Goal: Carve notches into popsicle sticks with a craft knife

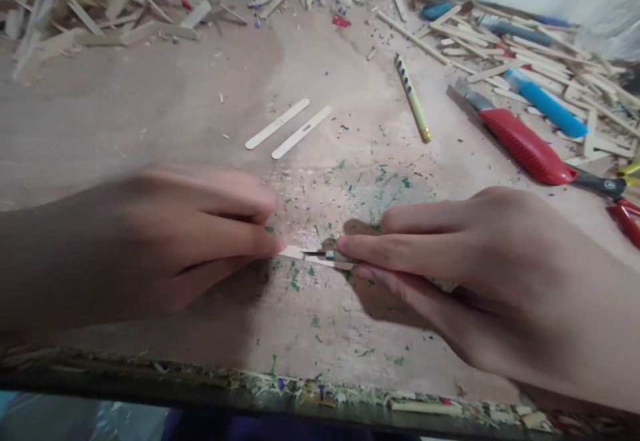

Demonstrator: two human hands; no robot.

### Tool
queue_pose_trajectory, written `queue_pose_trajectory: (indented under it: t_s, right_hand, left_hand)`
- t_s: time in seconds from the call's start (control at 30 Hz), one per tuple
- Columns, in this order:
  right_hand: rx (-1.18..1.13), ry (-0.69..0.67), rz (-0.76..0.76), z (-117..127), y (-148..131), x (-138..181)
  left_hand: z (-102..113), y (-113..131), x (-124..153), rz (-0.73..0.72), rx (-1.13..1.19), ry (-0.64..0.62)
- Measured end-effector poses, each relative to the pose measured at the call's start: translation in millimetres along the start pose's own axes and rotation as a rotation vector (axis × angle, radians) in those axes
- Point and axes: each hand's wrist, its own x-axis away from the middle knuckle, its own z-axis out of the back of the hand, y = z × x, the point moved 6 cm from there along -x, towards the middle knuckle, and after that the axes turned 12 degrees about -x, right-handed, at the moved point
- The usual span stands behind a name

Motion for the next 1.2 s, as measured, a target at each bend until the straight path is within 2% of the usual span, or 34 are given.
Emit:
queue_pose_trajectory:
  t_s: [0.13,0.4,0.63,0.83,0.93,1.03,1.2]
  right_hand:
    - [0.020,0.035,-0.019,-0.2,1.9,4.7]
    - [-0.013,0.022,-0.012,-0.1,-0.1,2.3]
    - [-0.163,0.000,0.023,-1.3,0.2,-3.9]
    - [-0.023,0.030,0.011,-1.1,1.5,4.9]
    - [-0.071,0.036,-0.001,-3.2,3.4,7.1]
    - [-0.044,0.076,-0.035,-5.3,11.9,18.2]
    - [0.043,0.164,-0.035,-8.7,30.3,55.0]
  left_hand:
    - [-1.5,-0.5,0.8,0.004,0.010,-0.017]
    - [-2.1,-2.0,0.4,0.031,0.031,-0.043]
    - [-2.0,-1.2,0.6,0.021,0.021,-0.036]
    - [-3.3,-3.0,1.1,0.020,0.044,-0.043]
    - [-5.2,-4.1,3.8,0.002,0.035,0.007]
    - [-7.5,-3.9,5.8,-0.006,0.034,0.023]
    - [-4.5,-2.7,4.7,-0.013,0.036,0.041]
